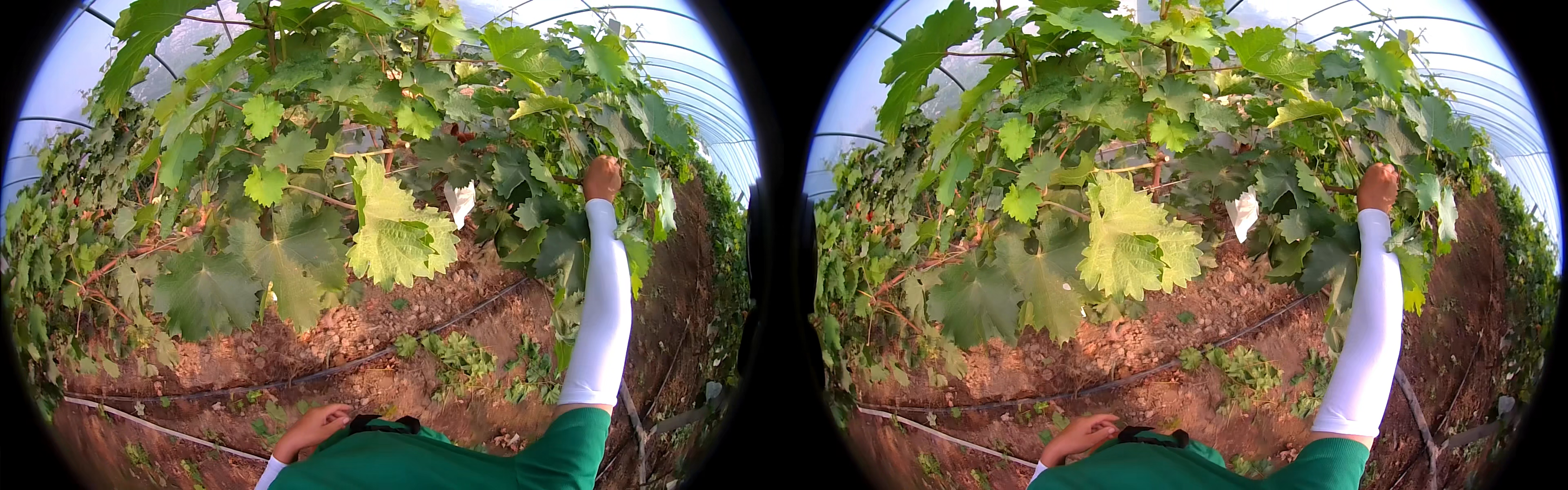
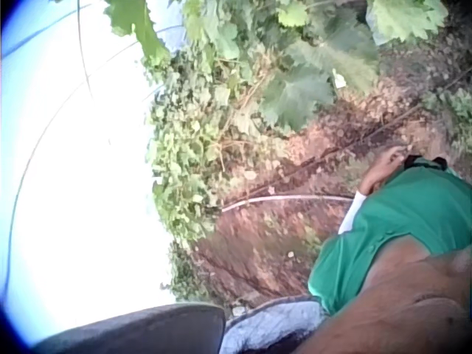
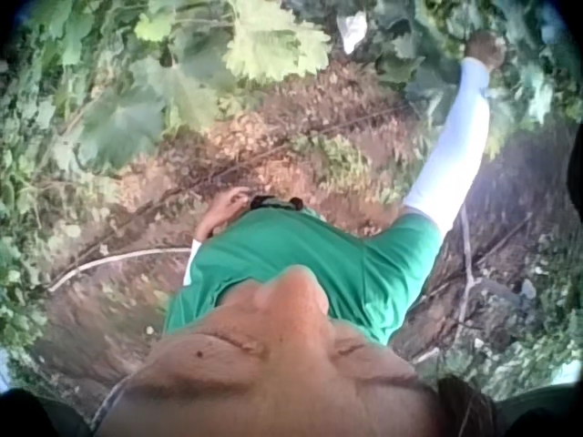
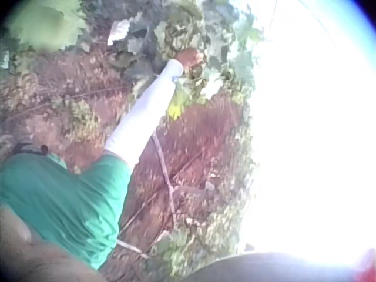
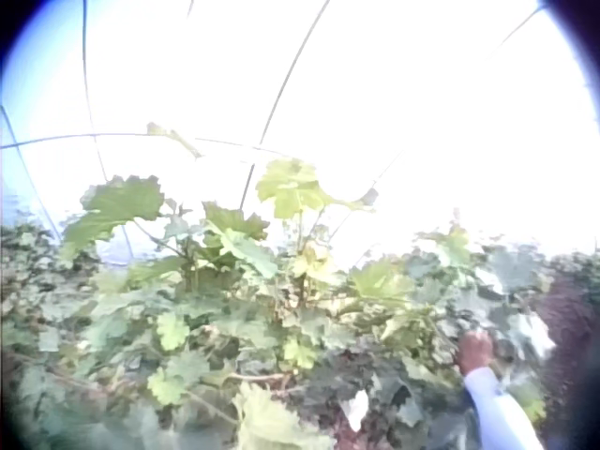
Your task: The person walks along rows of grapevines in a greenhouse and repeatedly reaches up to pluck small leaves or shoots from the vines by hand. The removed plant material is dropped to the ground as the person continues down the row.
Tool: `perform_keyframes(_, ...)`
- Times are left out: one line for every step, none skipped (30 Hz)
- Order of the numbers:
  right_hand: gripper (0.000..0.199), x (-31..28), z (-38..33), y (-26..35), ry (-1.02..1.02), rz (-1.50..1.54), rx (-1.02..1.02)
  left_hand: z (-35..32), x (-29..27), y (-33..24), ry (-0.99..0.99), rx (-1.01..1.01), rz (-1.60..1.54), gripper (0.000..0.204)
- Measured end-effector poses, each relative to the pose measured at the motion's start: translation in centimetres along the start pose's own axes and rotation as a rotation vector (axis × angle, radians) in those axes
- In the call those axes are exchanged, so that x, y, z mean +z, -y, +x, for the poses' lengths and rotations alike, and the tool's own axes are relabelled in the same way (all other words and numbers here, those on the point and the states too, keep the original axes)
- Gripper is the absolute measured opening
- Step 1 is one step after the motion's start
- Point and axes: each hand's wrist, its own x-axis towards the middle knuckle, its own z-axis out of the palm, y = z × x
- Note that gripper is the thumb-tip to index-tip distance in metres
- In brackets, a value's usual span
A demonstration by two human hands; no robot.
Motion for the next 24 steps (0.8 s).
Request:
perform_keyframes(0.012,0.1,-0.2,-0.1,-0.021,0.045,0.027,0.0,0.1,0.4,-0.003,0.006,0.005,0.041)
perform_keyframes(0.012,0.3,-0.2,0.0,-0.050,0.073,0.045,-0.1,0.2,0.6,-0.006,0.013,0.010,0.041)
perform_keyframes(0.011,0.1,-0.2,0.2,-0.080,0.099,0.059,0.0,0.3,0.6,-0.003,0.016,0.025,0.042)
perform_keyframes(0.011,-0.2,-0.2,0.2,-0.111,0.124,0.076,0.1,0.3,0.5,-0.001,0.034,0.037,0.042)
perform_keyframes(0.011,-0.5,-0.3,0.1,-0.098,0.127,0.062,0.2,0.3,0.4,0.002,0.054,0.052,0.043)
perform_keyframes(0.012,-1.6,-0.8,0.8,-0.111,0.147,0.065,0.3,0.4,0.3,-0.001,0.083,0.058,0.043)
perform_keyframes(0.013,-3.4,-1.2,1.9,-0.114,0.228,0.041,0.3,0.6,0.3,-0.006,0.113,0.065,0.044)
perform_keyframes(0.015,-5.7,-1.7,3.3,-0.098,0.339,-0.002,0.5,0.7,0.7,-0.006,0.103,0.054,0.044)
perform_keyframes(0.017,-7.7,-2.3,4.8,-0.062,0.473,-0.072,0.9,0.8,1.3,-0.010,0.089,0.044,0.045)
perform_keyframes(0.018,-9.1,-3.0,5.6,0.012,0.633,-0.194,1.0,1.0,1.4,-0.012,0.093,0.039,0.045)
perform_keyframes(0.019,-10.8,-3.6,6.3,0.107,0.794,-0.305,1.2,1.2,1.6,-0.011,0.101,0.032,0.045)
perform_keyframes(0.020,-12.1,-4.3,7.2,0.259,0.954,-0.442,1.3,1.3,1.4,-0.018,0.116,0.031,0.046)
perform_keyframes(0.020,-14.9,-5.2,8.8,0.321,0.976,-0.445,1.3,1.3,1.2,-0.024,0.131,0.030,0.046)
perform_keyframes(0.021,-17.8,-6.0,10.5,0.383,1.000,-0.444,1.3,1.3,1.1,-0.024,0.132,0.032,0.046)
perform_keyframes(0.020,-19.7,-6.5,11.9,0.410,1.057,-0.456,1.4,1.3,0.9,-0.021,0.138,0.035,0.046)
perform_keyframes(0.018,-21.2,-6.8,13.1,0.436,1.112,-0.470,1.5,1.4,0.6,-0.019,0.145,0.037,0.046)
perform_keyframes(0.018,-21.8,-7.1,14.6,0.231,1.129,-0.579,1.5,1.5,0.4,-0.022,0.134,0.040,0.045)
perform_keyframes(0.017,-22.3,-7.2,15.9,0.025,1.135,-0.681,1.4,1.5,0.3,-0.022,0.124,0.043,0.044)
perform_keyframes(0.018,-22.8,-7.1,17.2,0.007,1.081,-0.729,1.3,1.6,0.2,-0.022,0.110,0.047,0.043)
perform_keyframes(0.019,-24.0,-7.0,18.2,0.058,1.043,-0.747,1.1,1.7,0.1,-0.024,0.109,0.044,0.044)
perform_keyframes(0.020,-23.7,-6.8,19.4,0.043,1.021,-0.790,0.9,1.8,0.1,-0.031,0.106,0.042,0.044)
perform_keyframes(0.020,-23.0,-6.4,20.7,0.025,0.999,-0.829,0.7,1.8,0.1,-0.037,0.104,0.043,0.044)
perform_keyframes(0.021,-22.4,-6.0,21.6,0.016,1.001,-0.818,0.5,1.8,0.2,-0.049,0.095,0.029,0.044)
perform_keyframes(0.022,-21.7,-5.5,22.2,0.005,0.998,-0.808,0.3,1.8,0.5,-0.058,0.090,0.013,0.044)
